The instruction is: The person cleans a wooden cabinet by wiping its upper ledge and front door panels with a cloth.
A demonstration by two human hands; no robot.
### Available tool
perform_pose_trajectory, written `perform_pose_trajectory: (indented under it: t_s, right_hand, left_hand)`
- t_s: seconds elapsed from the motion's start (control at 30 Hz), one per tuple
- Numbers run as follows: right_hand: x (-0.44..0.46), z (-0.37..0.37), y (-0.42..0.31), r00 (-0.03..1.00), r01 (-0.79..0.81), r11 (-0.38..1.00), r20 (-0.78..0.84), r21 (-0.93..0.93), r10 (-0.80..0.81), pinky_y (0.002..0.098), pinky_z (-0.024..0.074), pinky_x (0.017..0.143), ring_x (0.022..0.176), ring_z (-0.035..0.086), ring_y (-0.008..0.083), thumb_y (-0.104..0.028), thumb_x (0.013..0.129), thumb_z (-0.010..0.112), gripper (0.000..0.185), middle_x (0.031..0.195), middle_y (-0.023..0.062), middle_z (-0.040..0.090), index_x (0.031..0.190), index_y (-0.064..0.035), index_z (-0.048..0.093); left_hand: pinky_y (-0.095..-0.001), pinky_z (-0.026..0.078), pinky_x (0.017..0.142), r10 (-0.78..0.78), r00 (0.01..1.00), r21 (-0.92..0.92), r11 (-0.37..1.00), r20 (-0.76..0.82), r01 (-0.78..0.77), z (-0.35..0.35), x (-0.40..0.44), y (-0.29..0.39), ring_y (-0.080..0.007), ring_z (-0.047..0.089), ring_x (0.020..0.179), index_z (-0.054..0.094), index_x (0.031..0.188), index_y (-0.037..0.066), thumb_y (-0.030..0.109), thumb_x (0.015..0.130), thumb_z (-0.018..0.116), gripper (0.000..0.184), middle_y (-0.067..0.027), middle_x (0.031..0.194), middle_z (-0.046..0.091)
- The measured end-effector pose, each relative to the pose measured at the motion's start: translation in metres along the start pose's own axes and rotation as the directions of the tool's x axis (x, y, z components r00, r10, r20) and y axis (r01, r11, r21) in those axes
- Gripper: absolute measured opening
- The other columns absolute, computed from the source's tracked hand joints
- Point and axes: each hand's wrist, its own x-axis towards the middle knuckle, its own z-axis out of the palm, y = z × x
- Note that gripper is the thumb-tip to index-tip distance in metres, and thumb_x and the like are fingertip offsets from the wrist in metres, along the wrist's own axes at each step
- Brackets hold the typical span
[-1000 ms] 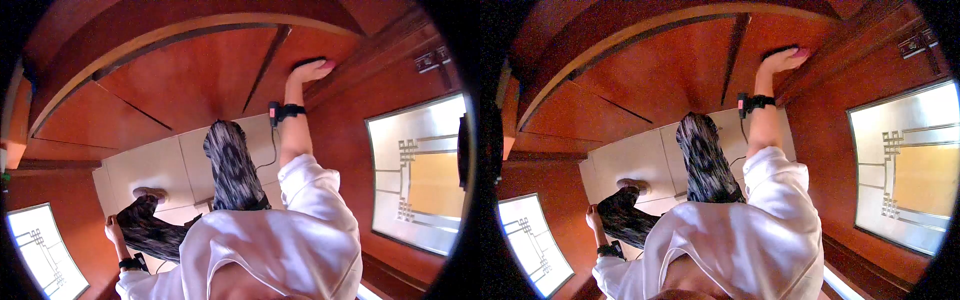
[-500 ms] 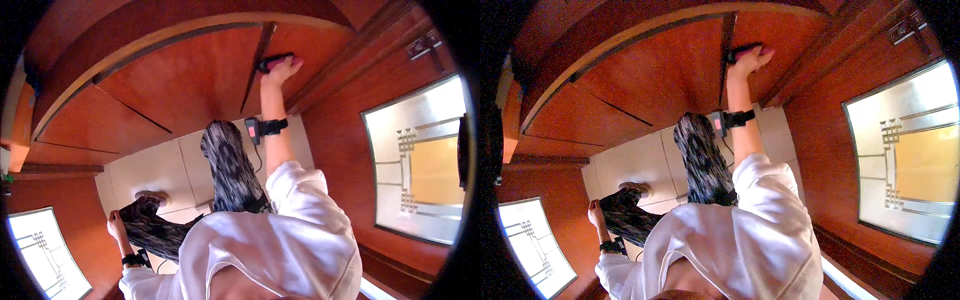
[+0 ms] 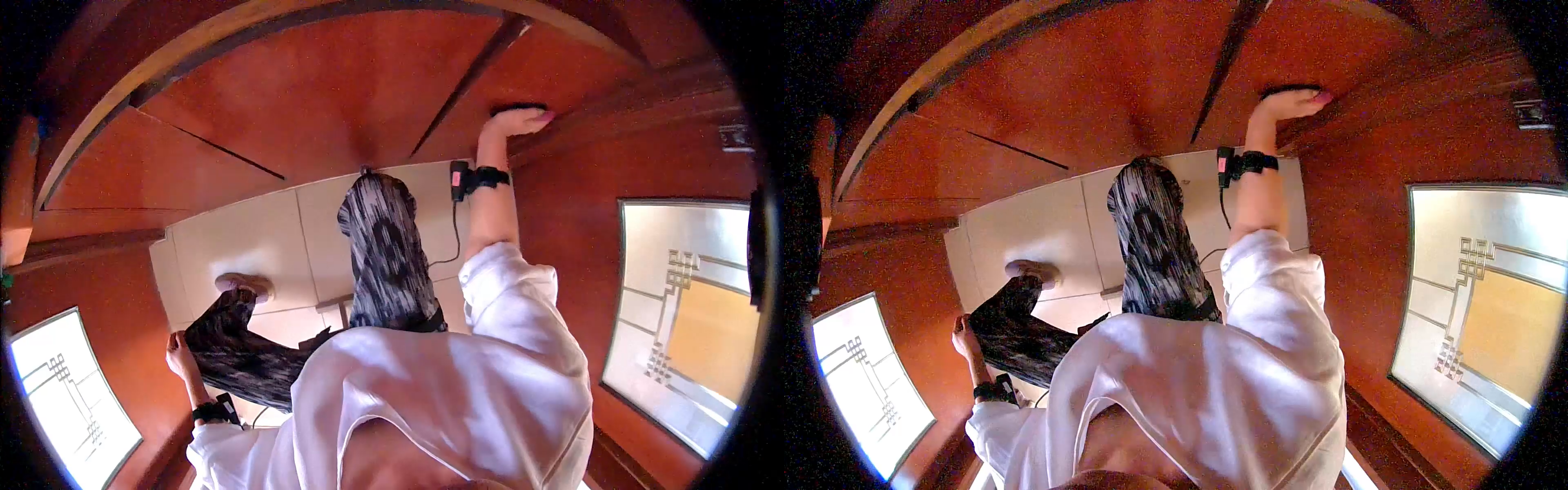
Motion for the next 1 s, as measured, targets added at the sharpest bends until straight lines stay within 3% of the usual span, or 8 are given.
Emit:
perform_pose_trajectory:
  t_s: [0.1,0.23,0.43,0.63,0.7,0.73,0.87,1.0]
  right_hand:
    - [-0.041,-0.02,0.029,0.93,-0.369,0.929,0.008,0.025,0.368,0.044,0.0287,0.106,0.131,0.031,0.0326,-0.027,0.098,0.037,0.052,0.148,0.0191,0.024,0.14,0.0015,0.027]
    - [-0.101,-0.031,0.042,0.56,-0.828,0.561,-0.021,0.004,0.828,0.0456,0.0288,0.106,0.128,0.035,0.032,-0.031,0.097,0.039,0.05,0.144,0.018,0.029,0.136,-0.0002,0.032]
    - [-0.098,-0.023,-0.018,0.253,-0.961,0.271,0.233,-0.049,0.939,0.0479,0.0289,0.106,0.123,0.04,0.0312,-0.036,0.094,0.041,0.049,0.137,0.0164,0.038,0.13,-0.0027,0.04]
    - [-0.034,-0.008,-0.146,0.505,-0.845,0.511,0.548,0.157,0.667,0.0468,0.0378,0.098,0.112,0.049,0.0287,-0.035,0.093,0.045,0.038,0.126,0.0128,0.049,0.117,-0.0063,0.051]
    - [-0.025,-0.001,-0.155,0.714,-0.616,0.748,0.576,0.247,0.398,0.0447,0.0389,0.096,0.112,0.048,0.0278,-0.032,0.094,0.045,0.048,0.132,0.012,0.045,0.135,-0.007,0.036]
    - [-0.03,-0.002,-0.162,0.806,-0.415,0.848,0.566,0.33,0.175,0.045,0.0346,0.102,0.121,0.043,0.0294,-0.033,0.095,0.045,0.056,0.139,0.0132,0.039,0.142,-0.0068,0.027]
    - [-0.046,0.019,-0.113,0.908,-0.24,0.905,0.411,0.35,0.082,0.041,0.0281,0.107,0.126,0.036,0.0292,-0.032,0.094,0.048,0.069,0.145,0.0149,0.029,0.148,-0.011,0.009]
    - [-0.056,0.015,-0.057,0.981,-0.087,0.996,0.175,0.016,0.083,0.0408,0.022,0.112,0.136,0.024,0.0287,-0.035,0.098,0.038,0.063,0.152,0.015,0.016,0.148,-0.0098,0.008]
  left_hand:
    - [-0.0374,0.047,0.067,-0.034,0.999,-0.041,0.999,-0.035,0.032,0.008,0.004,-0.017,-0.0292,0.064,0.077,0.069,0.09,0.011,0.038,0.087,0.05,0.033,-0.0095,0.084,0.068]
    - [-0.0378,0.047,0.067,-0.037,0.998,-0.073,0.997,-0.044,0.034,0.01,0.002,-0.016,-0.0287,0.064,0.076,0.069,0.09,0.012,0.04,0.087,0.05,0.034,-0.0103,0.083,0.068]
    - [-0.0377,0.047,0.069,-0.018,0.997,-0.066,0.998,-0.074,0.013,0.006,-0.001,0.009,-0.0298,0.064,0.081,0.069,0.095,0.015,0.042,0.088,0.049,0.034,-0.0101,0.086,0.068]
    - [-0.0348,0.047,0.073,-0.058,0.998,-0.058,0.997,0.0,0.058,0.003,-0.002,0.008,-0.0256,0.064,0.084,0.07,0.097,0.013,0.04,0.089,0.049,0.035,-0.0067,0.091,0.069]
    - [-0.0345,0.047,0.074,-0.066,0.998,-0.056,0.996,0.0,0.066,-0.002,-0.004,0.01,-0.0253,0.065,0.085,0.069,0.098,0.012,0.039,0.089,0.049,0.035,-0.0066,0.092,0.069]
    - [-0.0341,0.047,0.075,-0.069,0.998,-0.051,0.996,0.008,0.069,-0.002,-0.005,0.011,-0.025,0.065,0.086,0.069,0.099,0.011,0.039,0.09,0.049,0.035,-0.0064,0.094,0.069]
    - [-0.0365,0.047,0.07,-0.016,0.996,-0.153,0.988,-0.084,0.003,0.012,0.0,-0.009,-0.0271,0.065,0.081,0.07,0.094,0.016,0.041,0.089,0.049,0.033,-0.0083,0.088,0.068]
    - [-0.0357,0.048,0.071,-0.047,0.999,-0.115,0.992,-0.018,0.045,0.005,-0.002,-0.006,-0.0264,0.065,0.082,0.07,0.094,0.015,0.04,0.089,0.048,0.034,-0.0077,0.089,0.069]
